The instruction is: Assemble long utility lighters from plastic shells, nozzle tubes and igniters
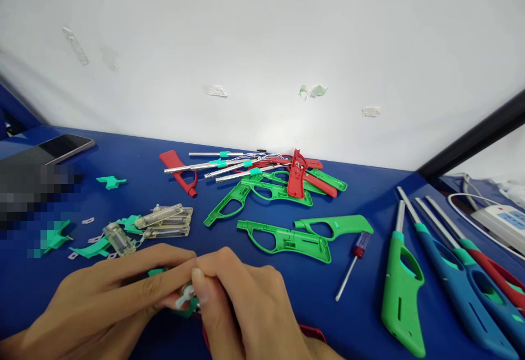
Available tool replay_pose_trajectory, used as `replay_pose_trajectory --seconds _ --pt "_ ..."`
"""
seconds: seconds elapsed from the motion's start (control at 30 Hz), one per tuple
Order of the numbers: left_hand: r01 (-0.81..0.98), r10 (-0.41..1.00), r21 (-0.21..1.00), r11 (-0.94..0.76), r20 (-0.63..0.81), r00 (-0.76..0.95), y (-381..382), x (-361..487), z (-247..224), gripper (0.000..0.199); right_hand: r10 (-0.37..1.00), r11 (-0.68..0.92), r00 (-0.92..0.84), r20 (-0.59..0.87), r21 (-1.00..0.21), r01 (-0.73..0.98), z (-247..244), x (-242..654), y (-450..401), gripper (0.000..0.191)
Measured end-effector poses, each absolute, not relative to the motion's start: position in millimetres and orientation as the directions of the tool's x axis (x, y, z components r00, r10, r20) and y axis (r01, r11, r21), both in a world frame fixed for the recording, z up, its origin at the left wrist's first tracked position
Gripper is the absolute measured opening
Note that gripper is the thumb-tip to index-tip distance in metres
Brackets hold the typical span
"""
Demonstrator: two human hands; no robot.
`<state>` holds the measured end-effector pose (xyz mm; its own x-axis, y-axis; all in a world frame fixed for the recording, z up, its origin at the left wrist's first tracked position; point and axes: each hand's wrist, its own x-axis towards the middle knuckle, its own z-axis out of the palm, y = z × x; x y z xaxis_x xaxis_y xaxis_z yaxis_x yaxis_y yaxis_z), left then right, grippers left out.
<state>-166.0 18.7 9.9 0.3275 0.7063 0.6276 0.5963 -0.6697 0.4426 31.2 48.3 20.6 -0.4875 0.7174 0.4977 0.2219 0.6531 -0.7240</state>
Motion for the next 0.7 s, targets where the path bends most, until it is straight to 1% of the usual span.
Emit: replay_pose_trajectory --seconds 0.07,0.1,0.27,0.37,0.47,0.53,0.63,0.7 --pt "0.498 0.713 0.530 -0.686 0.624 0.319 20 -165 8 0.052 0.736 0.634 -0.470 0.488 -0.740 0.225 22 31 47 0.025" --pt "0.480 0.716 0.549 -0.684 0.630 0.300 20 -164 7 0.054 0.742 0.626 -0.466 0.483 -0.747 0.223 23 30 46 0.024" --pt "0.450 0.736 0.596 -0.665 0.624 0.261 17 -162 3 0.063 0.799 0.537 -0.466 0.381 -0.800 0.267 24 30 43 0.021" --pt "0.422 0.737 0.616 -0.666 0.629 0.245 14 -162 0 0.065 0.773 0.568 -0.473 0.423 -0.793 0.220 21 30 46 0.021" --pt "0.411 0.722 0.604 -0.683 0.643 0.256 12 -163 -1 0.066 0.702 0.614 -0.504 0.503 -0.786 0.071 17 28 52 0.018" --pt "0.444 0.710 0.569 -0.692 0.647 0.277 12 -165 -1 0.063 0.695 0.604 -0.513 0.504 -0.796 0.037 16 27 54 0.018" --pt "0.542 0.675 0.463 -0.702 0.674 0.300 13 -165 3 0.056 0.746 0.504 -0.537 0.394 -0.861 0.069 15 27 52 0.025" --pt "0.574 0.658 0.429 -0.698 0.701 0.276 13 -164 6 0.050 0.767 0.449 -0.542 0.344 -0.891 0.069 15 26 49 0.029"
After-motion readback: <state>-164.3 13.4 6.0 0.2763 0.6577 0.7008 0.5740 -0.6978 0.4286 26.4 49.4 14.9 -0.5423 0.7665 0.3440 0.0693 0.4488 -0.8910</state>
